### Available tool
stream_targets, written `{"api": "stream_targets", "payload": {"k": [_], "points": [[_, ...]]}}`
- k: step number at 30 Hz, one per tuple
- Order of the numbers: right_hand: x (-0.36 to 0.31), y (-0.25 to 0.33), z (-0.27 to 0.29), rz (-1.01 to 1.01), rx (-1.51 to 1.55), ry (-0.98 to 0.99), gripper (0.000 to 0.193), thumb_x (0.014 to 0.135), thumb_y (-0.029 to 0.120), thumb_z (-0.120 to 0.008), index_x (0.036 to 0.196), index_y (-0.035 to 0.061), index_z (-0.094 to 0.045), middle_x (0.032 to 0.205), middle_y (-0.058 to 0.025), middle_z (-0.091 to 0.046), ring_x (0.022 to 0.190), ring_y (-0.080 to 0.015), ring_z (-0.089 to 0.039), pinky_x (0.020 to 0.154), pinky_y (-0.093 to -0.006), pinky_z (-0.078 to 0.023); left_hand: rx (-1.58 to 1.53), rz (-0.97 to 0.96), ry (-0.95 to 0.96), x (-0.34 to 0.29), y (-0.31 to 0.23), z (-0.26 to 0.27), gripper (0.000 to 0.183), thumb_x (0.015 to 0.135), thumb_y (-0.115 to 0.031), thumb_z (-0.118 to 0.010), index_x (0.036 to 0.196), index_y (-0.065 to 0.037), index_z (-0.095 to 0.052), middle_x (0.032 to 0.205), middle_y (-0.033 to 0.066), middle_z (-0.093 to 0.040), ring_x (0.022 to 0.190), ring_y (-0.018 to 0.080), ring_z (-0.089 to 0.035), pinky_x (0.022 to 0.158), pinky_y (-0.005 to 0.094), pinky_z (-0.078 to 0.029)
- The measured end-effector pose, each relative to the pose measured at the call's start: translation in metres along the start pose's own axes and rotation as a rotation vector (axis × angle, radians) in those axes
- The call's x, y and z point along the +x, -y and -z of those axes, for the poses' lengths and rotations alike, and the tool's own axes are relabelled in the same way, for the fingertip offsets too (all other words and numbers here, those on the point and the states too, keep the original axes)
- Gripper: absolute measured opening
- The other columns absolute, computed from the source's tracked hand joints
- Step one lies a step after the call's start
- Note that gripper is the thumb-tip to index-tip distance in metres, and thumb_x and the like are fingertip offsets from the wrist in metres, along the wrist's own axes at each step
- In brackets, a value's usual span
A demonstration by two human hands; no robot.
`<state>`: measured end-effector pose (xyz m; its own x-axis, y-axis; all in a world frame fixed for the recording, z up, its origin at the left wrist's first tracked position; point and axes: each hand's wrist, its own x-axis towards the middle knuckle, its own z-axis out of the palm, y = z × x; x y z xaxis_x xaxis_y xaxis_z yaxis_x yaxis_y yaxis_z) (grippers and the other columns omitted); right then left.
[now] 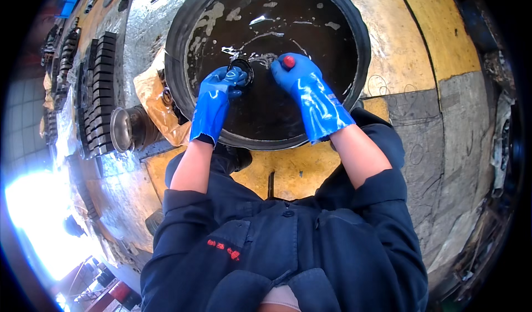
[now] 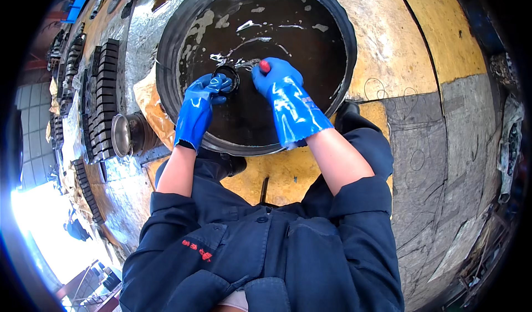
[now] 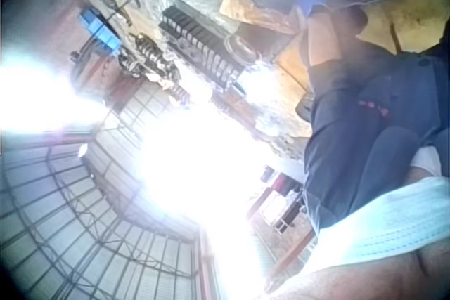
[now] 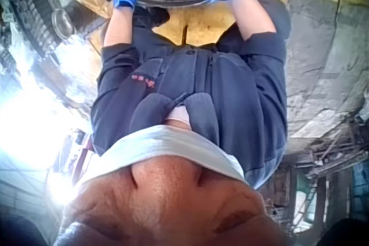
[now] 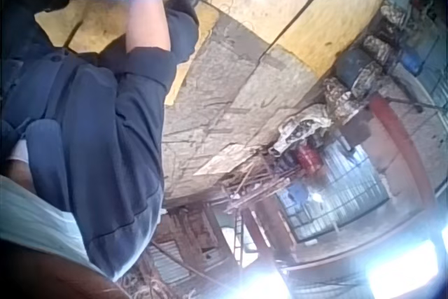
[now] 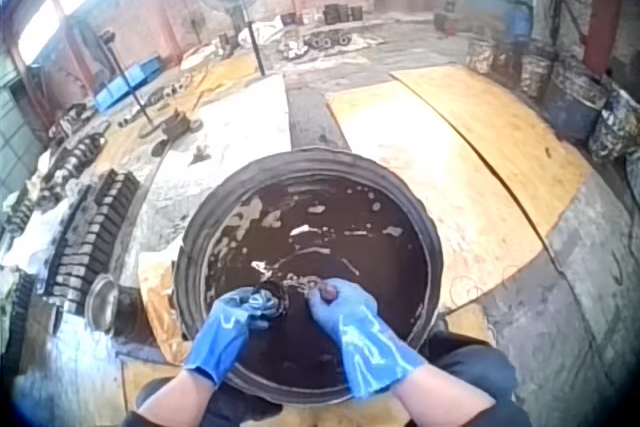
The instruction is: The person cleans metal ring components by submerging them in a bucket of dark liquid and scrubbing them with a brush. They then place the cleaned items onto a paper-lined surface next to a pile of other parts.
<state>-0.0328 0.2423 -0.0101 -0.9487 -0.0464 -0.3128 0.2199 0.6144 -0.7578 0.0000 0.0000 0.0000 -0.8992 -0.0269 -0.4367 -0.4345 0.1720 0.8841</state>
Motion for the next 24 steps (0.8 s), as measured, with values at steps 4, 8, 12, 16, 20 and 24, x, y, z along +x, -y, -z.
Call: {"api": "stream_targets", "payload": {"k": [4, 8, 12, 16, 20, 24], "points": [[0.000, 0.011, 0.001, 0.051, 0.409, 0.002, 0.030, 0.101, 0.038, -0.074, 0.108, 0.0104, -0.085, 0.101, -0.0109, -0.085, 0.097, -0.0269, -0.081, 0.094, -0.0408, -0.062, -0.022, -0.046, 0.003, 0.000, -0.001, -0.004, 0.044, 0.111, -0.039, -0.073, 0.140, -0.005, -0.076, 0.123, 0.0091, -0.083, 0.113, 0.0186, -0.078, 0.091, 0.0330, -0.060], [0.012, 0.006, 0.003, -0.017, 0.354, 0.093, 0.032, 0.100, 0.039, -0.073, 0.109, 0.0101, -0.084, 0.099, -0.0103, -0.084, 0.095, -0.0271, -0.080, 0.094, -0.0395, -0.062, 0.022, -0.083, 0.016, -0.006, -0.017, -0.008, 0.044, 0.112, -0.036, -0.072, 0.141, -0.003, -0.075, 0.122, 0.0080, -0.084, 0.111, 0.0193, -0.079, 0.090, 0.0325, -0.060], [0.007, 0.000, 0.008, -0.144, 0.344, 0.189, 0.035, 0.100, 0.041, -0.072, 0.107, 0.0094, -0.084, 0.098, -0.0122, -0.083, 0.094, -0.0273, -0.079, 0.093, -0.0398, -0.061, 0.125, -0.158, -0.006, 0.000, -0.011, -0.010, 0.045, 0.108, -0.037, -0.078, 0.133, 0.000, -0.078, 0.111, 0.0045, -0.081, 0.101, 0.0137, -0.072, 0.088, 0.0283, -0.055], [0.004, 0.021, 0.013, -0.334, 0.138, 0.269, 0.035, 0.101, 0.042, -0.070, 0.107, 0.0099, -0.084, 0.100, -0.0121, -0.083, 0.093, -0.0273, -0.079, 0.092, -0.0403, -0.061, 0.115, -0.376, -0.002, 0.018, 0.012, 0.004, 0.044, 0.109, -0.034, -0.077, 0.136, 0.000, -0.077, 0.118, 0.0056, -0.080, 0.108, 0.0166, -0.072, 0.097, 0.0320, -0.055], [-0.007, 0.003, 0.020, -0.107, 0.237, 0.218, 0.039, 0.101, 0.046, -0.071, 0.108, 0.0104, -0.084, 0.100, -0.0123, -0.084, 0.093, -0.0259, -0.079, 0.090, -0.0403, -0.061, -0.015, -0.374, -0.028, 0.015, 0.002, -0.003, 0.039, 0.113, -0.027, -0.071, 0.141, 0.000, -0.075, 0.131, 0.0103, -0.080, 0.119, 0.0219, -0.075, 0.107, 0.0360, -0.057], [-0.001, -0.010, 0.008, 0.073, 0.333, 0.245, 0.043, 0.101, 0.050, -0.074, 0.110, 0.0092, -0.084, 0.098, -0.0123, -0.084, 0.093, -0.0245, -0.079, 0.090, -0.0391, -0.061, -0.254, -0.281, 0.114, 0.026, 0.008, 0.000, 0.039, 0.116, -0.023, -0.065, 0.144, 0.003, -0.069, 0.137, 0.0163, -0.079, 0.127, 0.0263, -0.074, 0.114, 0.0410, -0.057]]}}
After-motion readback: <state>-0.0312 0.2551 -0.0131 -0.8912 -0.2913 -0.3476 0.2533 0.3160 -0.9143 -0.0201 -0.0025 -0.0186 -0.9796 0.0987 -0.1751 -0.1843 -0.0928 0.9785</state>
